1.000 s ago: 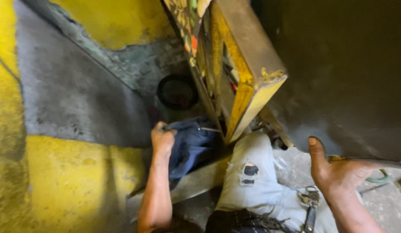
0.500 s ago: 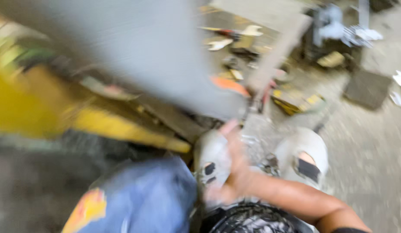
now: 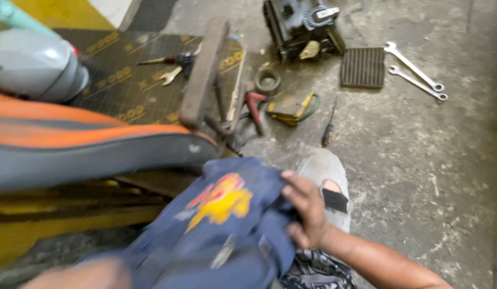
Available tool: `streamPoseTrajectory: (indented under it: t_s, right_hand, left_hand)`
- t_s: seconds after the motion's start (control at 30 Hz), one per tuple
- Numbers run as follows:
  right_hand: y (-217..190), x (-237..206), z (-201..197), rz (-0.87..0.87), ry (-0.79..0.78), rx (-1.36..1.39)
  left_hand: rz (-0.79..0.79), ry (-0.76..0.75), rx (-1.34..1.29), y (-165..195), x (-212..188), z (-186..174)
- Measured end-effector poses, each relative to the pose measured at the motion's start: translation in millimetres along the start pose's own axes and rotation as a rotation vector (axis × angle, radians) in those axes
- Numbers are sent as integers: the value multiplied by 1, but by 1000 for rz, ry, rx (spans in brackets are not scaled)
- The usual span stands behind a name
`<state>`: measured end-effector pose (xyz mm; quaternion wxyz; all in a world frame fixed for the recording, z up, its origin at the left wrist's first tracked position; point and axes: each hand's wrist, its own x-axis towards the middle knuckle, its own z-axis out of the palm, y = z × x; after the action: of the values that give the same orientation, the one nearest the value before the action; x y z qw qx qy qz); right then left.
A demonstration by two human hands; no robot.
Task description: The person sits on the floor and uses a screwdriver to remove screws from a black plastic car part, separating its components. The person then places the disassembled parts on the floor and briefly stands to wipe their hands.
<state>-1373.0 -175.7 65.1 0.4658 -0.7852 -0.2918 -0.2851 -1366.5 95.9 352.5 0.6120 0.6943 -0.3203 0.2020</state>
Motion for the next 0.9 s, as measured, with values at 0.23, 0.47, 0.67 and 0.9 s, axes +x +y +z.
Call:
streamPoseTrajectory:
  t_s: [0.23,0.47,0.67,0.9]
  right_hand:
    - [126,-17,-47,221,73,-300]
    - [204,-48,-71,861,-280,-677]
    - [194,-79,-89,874,-40,-457]
    - [209,-53,-34,788,-201,-356]
  left_hand:
    - [-183,-68,99,-85,24,102]
    - [-532,17,198,-287,-10,183]
    - [-789,-147,281,-416,-67,214]
    - [-873,-308,149,-415,-128,150]
